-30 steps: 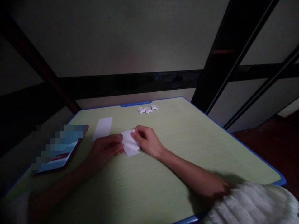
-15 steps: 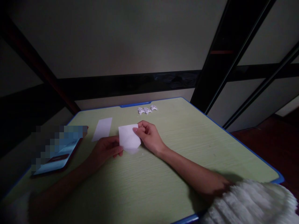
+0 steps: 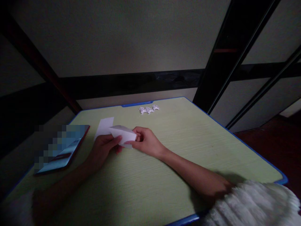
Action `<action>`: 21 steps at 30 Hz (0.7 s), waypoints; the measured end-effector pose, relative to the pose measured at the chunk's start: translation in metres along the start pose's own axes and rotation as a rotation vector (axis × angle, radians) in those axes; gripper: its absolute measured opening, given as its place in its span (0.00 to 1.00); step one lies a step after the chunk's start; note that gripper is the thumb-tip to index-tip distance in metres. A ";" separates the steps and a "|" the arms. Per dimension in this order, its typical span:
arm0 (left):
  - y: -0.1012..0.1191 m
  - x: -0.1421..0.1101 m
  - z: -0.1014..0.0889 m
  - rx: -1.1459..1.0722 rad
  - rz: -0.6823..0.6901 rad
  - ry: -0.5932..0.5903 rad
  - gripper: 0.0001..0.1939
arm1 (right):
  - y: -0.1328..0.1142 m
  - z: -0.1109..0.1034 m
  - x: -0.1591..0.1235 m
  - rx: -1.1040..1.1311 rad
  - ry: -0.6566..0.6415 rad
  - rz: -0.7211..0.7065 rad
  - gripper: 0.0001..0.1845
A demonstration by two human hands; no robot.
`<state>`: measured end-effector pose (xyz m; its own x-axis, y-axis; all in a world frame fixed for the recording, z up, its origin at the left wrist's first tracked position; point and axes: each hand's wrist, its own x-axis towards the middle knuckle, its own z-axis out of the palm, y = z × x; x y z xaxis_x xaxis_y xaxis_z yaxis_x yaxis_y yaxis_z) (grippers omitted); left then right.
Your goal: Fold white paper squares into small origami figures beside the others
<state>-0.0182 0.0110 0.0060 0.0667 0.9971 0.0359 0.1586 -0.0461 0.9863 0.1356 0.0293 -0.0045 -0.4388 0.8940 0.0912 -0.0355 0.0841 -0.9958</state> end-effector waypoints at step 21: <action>-0.001 -0.002 0.008 0.046 -0.067 0.069 0.11 | -0.003 0.003 -0.002 0.123 -0.113 0.015 0.18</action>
<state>-0.0103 0.0089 0.0039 -0.0131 0.9998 -0.0178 0.2053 0.0201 0.9785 0.1345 0.0257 -0.0016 -0.5376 0.8392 0.0820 -0.1353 0.0102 -0.9908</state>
